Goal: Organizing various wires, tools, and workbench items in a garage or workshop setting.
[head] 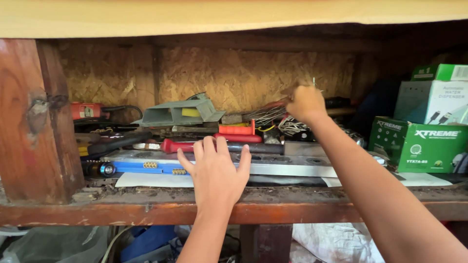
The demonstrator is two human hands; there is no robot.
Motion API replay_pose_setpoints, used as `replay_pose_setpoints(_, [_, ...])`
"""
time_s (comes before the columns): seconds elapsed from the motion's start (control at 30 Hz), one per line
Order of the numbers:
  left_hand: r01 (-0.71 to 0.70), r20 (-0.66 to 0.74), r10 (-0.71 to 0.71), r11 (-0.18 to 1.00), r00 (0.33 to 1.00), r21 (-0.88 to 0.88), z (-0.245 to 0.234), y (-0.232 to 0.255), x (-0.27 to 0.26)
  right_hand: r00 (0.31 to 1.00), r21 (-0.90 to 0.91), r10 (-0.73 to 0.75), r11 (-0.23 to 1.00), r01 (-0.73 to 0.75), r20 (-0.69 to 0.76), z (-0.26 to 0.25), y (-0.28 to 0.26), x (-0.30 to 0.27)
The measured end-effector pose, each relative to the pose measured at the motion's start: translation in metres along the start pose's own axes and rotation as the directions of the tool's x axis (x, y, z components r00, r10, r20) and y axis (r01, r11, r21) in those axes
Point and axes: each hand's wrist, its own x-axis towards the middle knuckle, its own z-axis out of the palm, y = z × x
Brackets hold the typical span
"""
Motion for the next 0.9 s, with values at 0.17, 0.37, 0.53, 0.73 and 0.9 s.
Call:
replay_pose_setpoints(0.17, [0.034, 0.027, -0.033, 0.999, 0.999, -0.028, 0.002, -0.002, -0.001, 0.966, 0.088, -0.207, 0.971, 0.222, -0.155, -0.003, -0.043, -0.041])
replay_pose_setpoints(0.37, [0.056, -0.040, -0.059, 0.996, 0.997, -0.067, 0.006, -0.007, -0.003, 0.998, 0.658, -0.039, 0.753, 0.003, 0.039, -0.033, -0.104, -0.122])
replay_pose_setpoints(0.53, [0.021, -0.147, -0.045, 0.987, 0.988, -0.159, 0.002, -0.010, -0.006, 0.968, 0.956, 0.028, 0.154, -0.249, 0.247, -0.038, -0.136, -0.171])
replay_pose_setpoints(0.73, [-0.001, -0.262, -0.060, 0.974, 0.963, -0.226, 0.001, -0.010, -0.017, 0.995, 0.791, -0.081, 0.604, 0.098, -0.062, -0.033, -0.145, -0.186])
replay_pose_setpoints(0.9, [-0.031, -0.332, -0.077, 0.951, 0.940, -0.309, -0.028, 0.003, -0.056, 0.985, 0.805, -0.161, 0.577, 0.139, -0.054, -0.051, -0.144, -0.192])
